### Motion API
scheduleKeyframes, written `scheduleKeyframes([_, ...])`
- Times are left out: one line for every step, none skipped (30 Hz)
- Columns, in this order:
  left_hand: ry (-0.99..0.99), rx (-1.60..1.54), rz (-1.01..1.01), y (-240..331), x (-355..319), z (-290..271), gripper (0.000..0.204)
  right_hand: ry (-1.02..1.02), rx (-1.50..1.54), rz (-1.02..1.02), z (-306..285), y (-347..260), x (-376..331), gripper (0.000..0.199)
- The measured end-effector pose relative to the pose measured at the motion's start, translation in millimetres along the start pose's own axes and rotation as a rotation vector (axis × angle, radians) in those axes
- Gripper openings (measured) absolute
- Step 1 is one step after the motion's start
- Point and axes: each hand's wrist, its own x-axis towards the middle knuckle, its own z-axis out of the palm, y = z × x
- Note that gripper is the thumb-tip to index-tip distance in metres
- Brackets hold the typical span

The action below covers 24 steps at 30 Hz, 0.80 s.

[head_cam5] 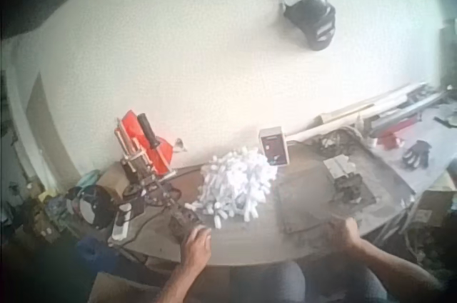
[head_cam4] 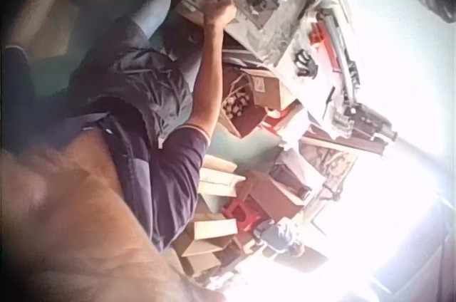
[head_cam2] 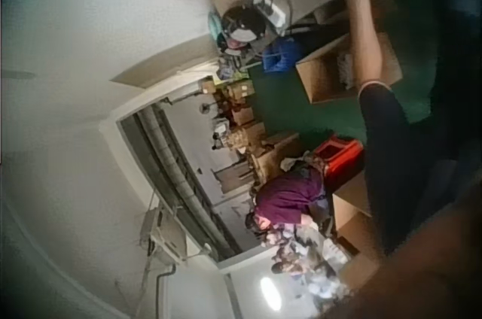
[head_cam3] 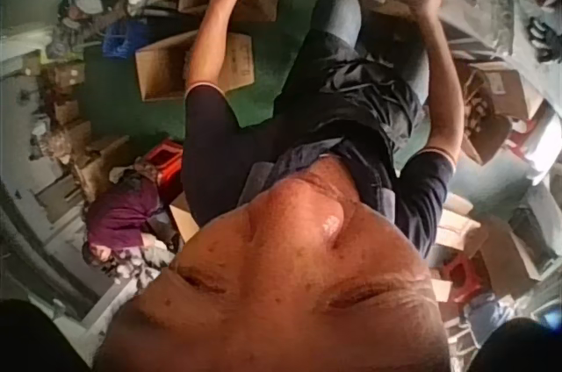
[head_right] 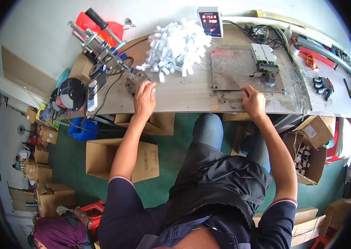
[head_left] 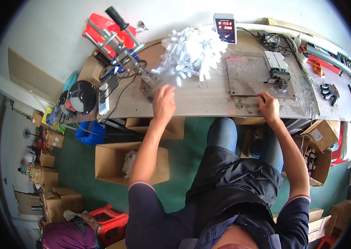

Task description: The person assembles small plastic components using a workbench fixture and a manual press.

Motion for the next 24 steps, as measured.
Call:
scheduleKeyframes([-0.052,0.084,-0.003,-8.2,20.6,12.8,0.029,0.039,0.035,-0.018,-1.0,8.0,-3.7,0.013])
scheduleKeyframes([-0.1,0.174,-0.007,-16.9,40.8,22.4,0.034,0.078,0.074,-0.042,-2.5,13.5,-5.5,0.012])
scheduleKeyframes([-0.155,0.29,-0.028,-26.0,59.2,29.4,0.039,0.084,0.091,-0.015,-0.4,16.4,-7.4,0.011])
scheduleKeyframes([-0.212,0.404,-0.048,-38.9,74.6,38.1,0.044,0.095,0.071,-0.006,-0.6,14.3,-7.3,0.011])
scheduleKeyframes([-0.275,0.521,-0.065,-58.4,85.1,44.3,0.055,0.102,0.077,-0.005,0.1,8.6,-7.1,0.011])
scheduleKeyframes([-0.383,0.635,-0.101,-73.1,94.8,50.6,0.064,0.11,0.078,-0.001,-0.3,4.5,-7.4,0.011])
scheduleKeyframes([-0.561,0.623,-0.214,-77.9,106.5,57.5,0.067,0.112,0.083,0.007,-2.2,3.8,-8.3,0.011])
scheduleKeyframes([-0.737,0.615,-0.332,-85.2,115.5,61.6,0.069,0.116,0.08,0.014,-2.2,4.3,-8.6,0.011])
scheduleKeyframes([-0.74,0.612,-0.325,-91.5,122.4,66.3,0.069,0.138,0.077,-0.029,-2.1,5.4,-8.6,0.01])
scheduleKeyframes([-0.773,0.617,-0.381,-105.8,123.1,68.7,0.067,0.156,0.084,-0.078,0.6,3.1,-7.6,0.01])
scheduleKeyframes([-0.812,0.612,-0.43,-111.3,126.1,73.2,0.065,0.172,0.071,-0.111,-0.2,1.4,-6.8,0.008])
scheduleKeyframes([-0.819,0.612,-0.423,-117.8,127.8,74.2,0.065,0.173,0.07,-0.102,-0.2,0.5,-4.9,0.008])
scheduleKeyframes([-0.787,0.588,-0.374,-117.6,129.3,75.8,0.057,0.171,0.037,-0.114,-1.1,1.7,-5.1,0.008])
scheduleKeyframes([-0.753,0.565,-0.326,-116.9,130.2,77.3,0.051,0.168,0.005,-0.127,-1.5,2.5,-5.6,0.008])
scheduleKeyframes([-0.676,0.555,-0.287,-115.4,131.0,79.8,0.039,0.167,0.0,-0.115,-1.8,2.6,-6.2,0.008])
scheduleKeyframes([-0.68,0.554,-0.285,-116.0,131.1,79.4,0.039,0.167,-0.005,-0.127,-2.3,1.0,-5.2,0.009])
scheduleKeyframes([-0.603,0.587,-0.228,-116.7,130.7,78.1,0.033,0.166,-0.009,-0.14,-2.3,-0.1,-4.5,0.01])
scheduleKeyframes([-0.524,0.619,-0.172,-117.4,129.7,76.3,0.028,0.163,-0.008,-0.139,-1.6,-1.0,-4.0,0.01])
scheduleKeyframes([-0.462,0.575,-0.142,-111.9,131.4,76.1,0.02,0.164,-0.014,-0.144,-1.1,-0.2,-4.5,0.01])
scheduleKeyframes([-0.465,0.572,-0.143,-106.1,131.5,74.8,0.02,0.165,-0.02,-0.15,-0.8,0.5,-4.9,0.011])
scheduleKeyframes([-0.388,0.494,-0.2,-99.7,130.4,73.4,0.018,0.161,-0.022,-0.149,-1.1,0.8,-4.9,0.011])
scheduleKeyframes([-0.31,0.418,-0.257,-89.1,129.6,69.4,0.018,0.173,-0.014,-0.157,-1.6,0.5,-4.8,0.011])
scheduleKeyframes([-0.312,0.419,-0.259,-82.1,126.2,65.9,0.018,0.185,-0.005,-0.165,-1.0,-1.0,-5.3,0.011])
scheduleKeyframes([-0.223,0.366,-0.236,-74.3,121.9,62.3,0.018,0.181,-0.005,-0.165,-0.4,-1.7,-6.0,0.011])
